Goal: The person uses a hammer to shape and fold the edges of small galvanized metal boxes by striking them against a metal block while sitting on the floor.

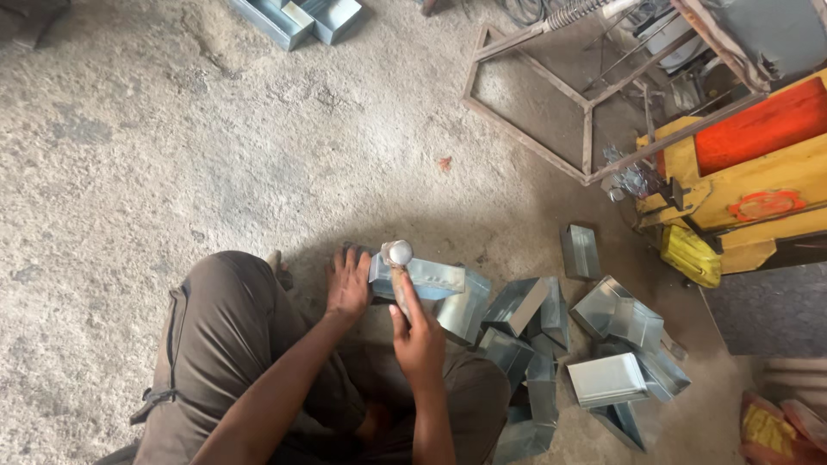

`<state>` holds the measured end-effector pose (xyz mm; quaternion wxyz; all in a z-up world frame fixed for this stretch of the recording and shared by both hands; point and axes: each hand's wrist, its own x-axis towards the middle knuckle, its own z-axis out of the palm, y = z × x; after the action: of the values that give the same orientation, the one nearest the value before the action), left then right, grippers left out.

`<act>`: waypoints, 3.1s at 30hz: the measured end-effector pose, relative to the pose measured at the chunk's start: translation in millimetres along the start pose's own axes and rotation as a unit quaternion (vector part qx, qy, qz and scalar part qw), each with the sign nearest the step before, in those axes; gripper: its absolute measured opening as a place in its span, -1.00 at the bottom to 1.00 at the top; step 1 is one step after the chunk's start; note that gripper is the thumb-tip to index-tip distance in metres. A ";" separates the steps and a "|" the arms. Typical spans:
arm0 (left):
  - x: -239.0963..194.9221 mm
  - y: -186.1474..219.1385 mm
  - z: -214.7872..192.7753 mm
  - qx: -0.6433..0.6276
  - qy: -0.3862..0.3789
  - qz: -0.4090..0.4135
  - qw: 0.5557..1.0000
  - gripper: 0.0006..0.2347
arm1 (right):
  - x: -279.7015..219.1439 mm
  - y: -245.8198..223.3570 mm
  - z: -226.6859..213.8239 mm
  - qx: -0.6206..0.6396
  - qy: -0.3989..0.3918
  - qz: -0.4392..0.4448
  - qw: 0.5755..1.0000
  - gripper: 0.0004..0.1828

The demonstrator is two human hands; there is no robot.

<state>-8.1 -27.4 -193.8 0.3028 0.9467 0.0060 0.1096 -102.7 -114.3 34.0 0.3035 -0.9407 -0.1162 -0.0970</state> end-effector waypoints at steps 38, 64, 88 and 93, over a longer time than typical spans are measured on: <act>23.4 73.2 -134.3 0.244 -0.121 0.084 0.958 -0.48 | -48.5 42.6 -100.6 0.327 0.122 0.176 0.920 -0.24; 16.2 16.6 -39.9 -0.244 0.082 0.014 0.966 -0.54 | 57.3 -27.8 -67.2 -0.041 -0.068 -0.082 0.993 -0.33; 35.8 42.3 -90.5 -0.103 0.075 0.058 0.990 -0.73 | -1.2 7.7 -103.9 0.057 0.030 0.018 0.998 -0.35; 45.0 62.8 -114.7 0.171 -0.054 0.149 0.972 -0.70 | -6.8 10.4 -154.3 0.187 0.132 0.122 0.966 -0.23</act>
<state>8.1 -9.6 -57.6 0.1167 0.9792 -0.1330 0.0996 -123.5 -215.1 149.5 0.4966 -0.8529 0.0241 -0.1593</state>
